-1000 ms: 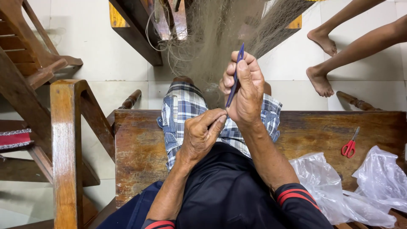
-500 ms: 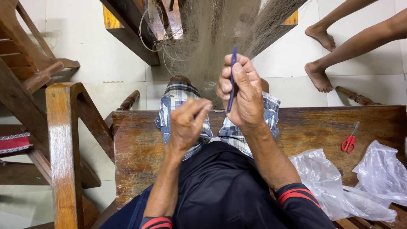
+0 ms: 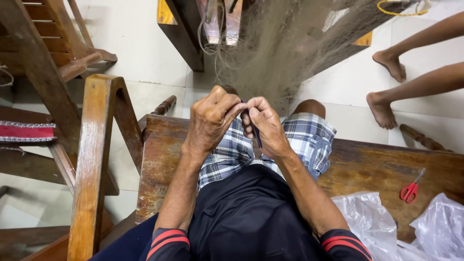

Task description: Repairing or weaving a fine-mesh fishing net using a netting needle and scissors.

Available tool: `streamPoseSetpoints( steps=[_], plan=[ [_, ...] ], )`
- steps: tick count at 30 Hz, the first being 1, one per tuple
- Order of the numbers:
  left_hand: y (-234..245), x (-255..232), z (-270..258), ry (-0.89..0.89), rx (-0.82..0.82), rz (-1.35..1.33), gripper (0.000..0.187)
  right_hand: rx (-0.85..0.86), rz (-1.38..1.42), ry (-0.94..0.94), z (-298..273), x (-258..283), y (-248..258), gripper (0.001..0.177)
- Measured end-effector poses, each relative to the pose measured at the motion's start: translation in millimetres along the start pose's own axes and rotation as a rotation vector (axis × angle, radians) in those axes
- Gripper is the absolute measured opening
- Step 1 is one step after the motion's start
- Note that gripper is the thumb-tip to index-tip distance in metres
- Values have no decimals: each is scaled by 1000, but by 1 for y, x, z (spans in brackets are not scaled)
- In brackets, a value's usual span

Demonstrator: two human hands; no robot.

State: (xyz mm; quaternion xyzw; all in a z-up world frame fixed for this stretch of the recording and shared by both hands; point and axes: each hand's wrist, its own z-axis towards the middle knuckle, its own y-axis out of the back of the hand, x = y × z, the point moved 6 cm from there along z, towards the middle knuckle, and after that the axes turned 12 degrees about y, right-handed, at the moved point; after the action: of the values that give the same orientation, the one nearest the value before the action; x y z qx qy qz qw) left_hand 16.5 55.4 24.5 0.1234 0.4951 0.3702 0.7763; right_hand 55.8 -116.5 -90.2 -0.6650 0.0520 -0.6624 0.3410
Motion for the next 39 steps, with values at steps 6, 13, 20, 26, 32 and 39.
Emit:
streamPoseSetpoints(
  steps=[6, 13, 20, 26, 32, 39],
  plan=[
    [3, 12, -8, 66, -3, -60, 9, 46, 62, -28, -10, 3, -4, 25],
    [2, 9, -10, 109, 3, -106, 7, 50, 217, -27, -12, -11, 10, 21],
    [-5, 15, -12, 150, 3, -176, 8, 48, 215, -6, -10, -14, 15, 16],
    [1, 7, -14, 197, 51, -243, 8, 90, 204, -61, -10, -12, 10, 16],
    [-5, 6, -12, 242, 109, -457, 10, 136, 456, -134, -13, -14, 12, 25],
    [-18, 20, -43, 290, 214, -428, 6, 45, 348, 21, 21, 2, 15, 24]
  ],
)
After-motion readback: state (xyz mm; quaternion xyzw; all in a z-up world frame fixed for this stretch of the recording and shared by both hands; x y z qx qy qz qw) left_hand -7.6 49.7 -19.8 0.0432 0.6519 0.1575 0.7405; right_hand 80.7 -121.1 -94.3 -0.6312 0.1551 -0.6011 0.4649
